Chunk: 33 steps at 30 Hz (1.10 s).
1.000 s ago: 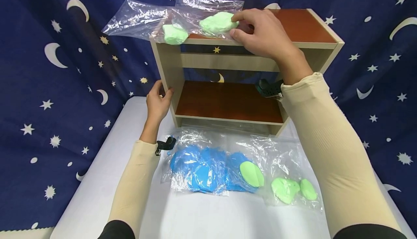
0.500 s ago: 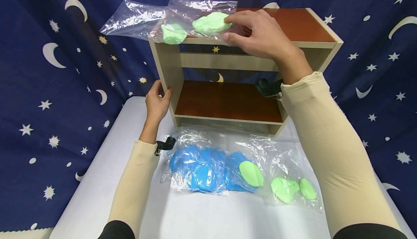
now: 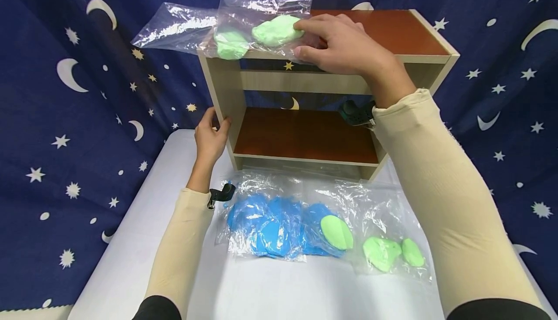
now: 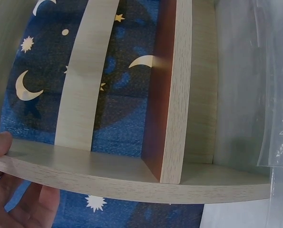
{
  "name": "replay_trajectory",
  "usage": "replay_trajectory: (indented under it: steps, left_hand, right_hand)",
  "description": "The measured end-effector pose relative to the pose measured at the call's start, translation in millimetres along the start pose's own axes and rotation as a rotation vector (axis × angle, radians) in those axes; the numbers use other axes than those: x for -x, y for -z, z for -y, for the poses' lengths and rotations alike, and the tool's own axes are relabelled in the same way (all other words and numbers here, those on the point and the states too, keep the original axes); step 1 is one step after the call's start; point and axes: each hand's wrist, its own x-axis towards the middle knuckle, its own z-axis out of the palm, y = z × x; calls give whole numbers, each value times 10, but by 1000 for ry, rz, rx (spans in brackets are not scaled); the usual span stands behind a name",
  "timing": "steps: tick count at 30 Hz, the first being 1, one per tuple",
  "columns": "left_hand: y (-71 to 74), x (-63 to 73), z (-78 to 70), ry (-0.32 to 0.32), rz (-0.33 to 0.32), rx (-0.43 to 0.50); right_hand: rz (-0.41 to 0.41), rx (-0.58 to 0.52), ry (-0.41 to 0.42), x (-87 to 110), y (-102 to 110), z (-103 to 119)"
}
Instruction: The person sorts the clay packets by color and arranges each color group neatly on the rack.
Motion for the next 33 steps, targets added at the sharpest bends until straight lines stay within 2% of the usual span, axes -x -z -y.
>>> replay_trajectory:
  steps: [15, 25, 30, 33]
  left_hand:
    - [15, 18, -22, -5, 11, 8]
    - [-14, 9, -29, -6, 7, 9]
    - [-30, 0, -29, -14, 4, 9]
    - [-32, -1, -30, -16, 6, 7]
  right_hand:
    - [-1, 14, -17, -81, -40, 146]
    - [-14, 28, -21, -89, -39, 156]
    - [-15, 3, -22, -78, -41, 127]
    - [-51, -56, -9, -56, -44, 106]
